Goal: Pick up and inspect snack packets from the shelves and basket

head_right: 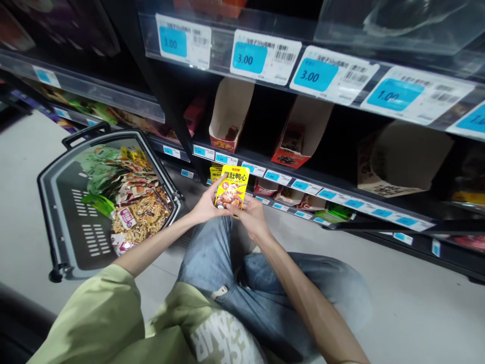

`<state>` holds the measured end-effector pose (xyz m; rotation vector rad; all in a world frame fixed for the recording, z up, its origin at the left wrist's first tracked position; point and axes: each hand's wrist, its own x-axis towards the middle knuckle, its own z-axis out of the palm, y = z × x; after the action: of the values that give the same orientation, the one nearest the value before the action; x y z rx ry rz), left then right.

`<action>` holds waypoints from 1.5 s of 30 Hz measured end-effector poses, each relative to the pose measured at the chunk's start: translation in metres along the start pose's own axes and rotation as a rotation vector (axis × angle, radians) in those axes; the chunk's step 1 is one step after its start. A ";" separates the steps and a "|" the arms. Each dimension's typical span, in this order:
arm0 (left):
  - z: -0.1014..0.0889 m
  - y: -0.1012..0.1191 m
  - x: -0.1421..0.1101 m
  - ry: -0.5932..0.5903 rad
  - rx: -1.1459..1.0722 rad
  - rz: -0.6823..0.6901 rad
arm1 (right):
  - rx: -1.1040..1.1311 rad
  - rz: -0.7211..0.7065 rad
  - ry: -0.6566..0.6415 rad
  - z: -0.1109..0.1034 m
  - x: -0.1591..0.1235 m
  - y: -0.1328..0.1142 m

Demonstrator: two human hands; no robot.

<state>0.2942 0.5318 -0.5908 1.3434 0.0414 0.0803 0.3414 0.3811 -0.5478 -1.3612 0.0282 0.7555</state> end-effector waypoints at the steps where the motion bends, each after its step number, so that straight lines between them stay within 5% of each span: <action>1: 0.000 0.001 0.000 0.001 -0.001 0.017 | -0.004 -0.004 -0.008 0.000 0.000 0.000; 31: 0.001 -0.004 -0.001 0.067 0.042 0.022 | 0.032 0.070 -0.003 -0.002 0.006 0.003; 45: -0.004 -0.002 -0.001 -0.017 -0.087 -0.039 | 0.060 0.039 -0.012 -0.004 0.004 0.005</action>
<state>0.2926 0.5349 -0.5934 1.2556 0.0496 0.0376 0.3434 0.3798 -0.5551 -1.3021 0.0678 0.7897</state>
